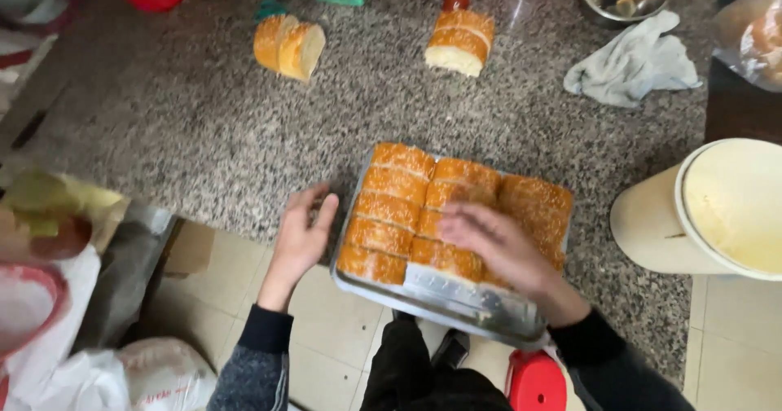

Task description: Dipping sliced bread into a bowl of coating and arranging the pieces on a metal tray.

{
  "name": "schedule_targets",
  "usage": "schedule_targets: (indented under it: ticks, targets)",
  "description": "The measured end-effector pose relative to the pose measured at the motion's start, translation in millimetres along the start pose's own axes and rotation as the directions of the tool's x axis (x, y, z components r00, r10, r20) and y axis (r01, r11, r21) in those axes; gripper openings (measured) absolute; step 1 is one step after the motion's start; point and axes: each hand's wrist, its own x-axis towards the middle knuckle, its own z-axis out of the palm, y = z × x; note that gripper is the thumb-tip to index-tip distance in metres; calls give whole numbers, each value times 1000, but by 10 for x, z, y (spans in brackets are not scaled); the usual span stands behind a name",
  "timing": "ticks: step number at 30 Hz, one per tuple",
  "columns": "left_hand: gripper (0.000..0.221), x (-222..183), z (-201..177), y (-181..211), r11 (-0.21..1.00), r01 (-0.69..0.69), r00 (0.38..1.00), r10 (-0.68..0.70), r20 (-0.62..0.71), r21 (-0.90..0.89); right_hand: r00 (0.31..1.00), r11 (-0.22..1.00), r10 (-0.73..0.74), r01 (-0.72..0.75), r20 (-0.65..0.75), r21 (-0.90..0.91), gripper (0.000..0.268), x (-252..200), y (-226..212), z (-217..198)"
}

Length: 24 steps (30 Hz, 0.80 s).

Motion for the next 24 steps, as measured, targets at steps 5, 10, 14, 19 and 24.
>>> schedule_targets:
  ticks: [5,10,14,19,24]
  targets:
    - [57,1203,327,248,986,-167,984,166,64,8,949,998,22,-1,-316,67,60,1021,-41,-534]
    - [66,2433,826,660,979,-198,961,184,206,52,916,989,142,-113,-374,98,68,1997,-289,-855]
    - [77,3232,1361,747,986,-160,939,140,315,39,871,981,193,-164,-452,103,68,2691,-127,-1056]
    - [77,3792,1935,744,984,-178,915,157,372,21,838,987,140,-163,-527,4,73,3037,-213,-962]
    - [78,3805,1978,866,989,-94,891,134,435,-112,830,982,182,-178,-527,59,73,3058,-452,-794]
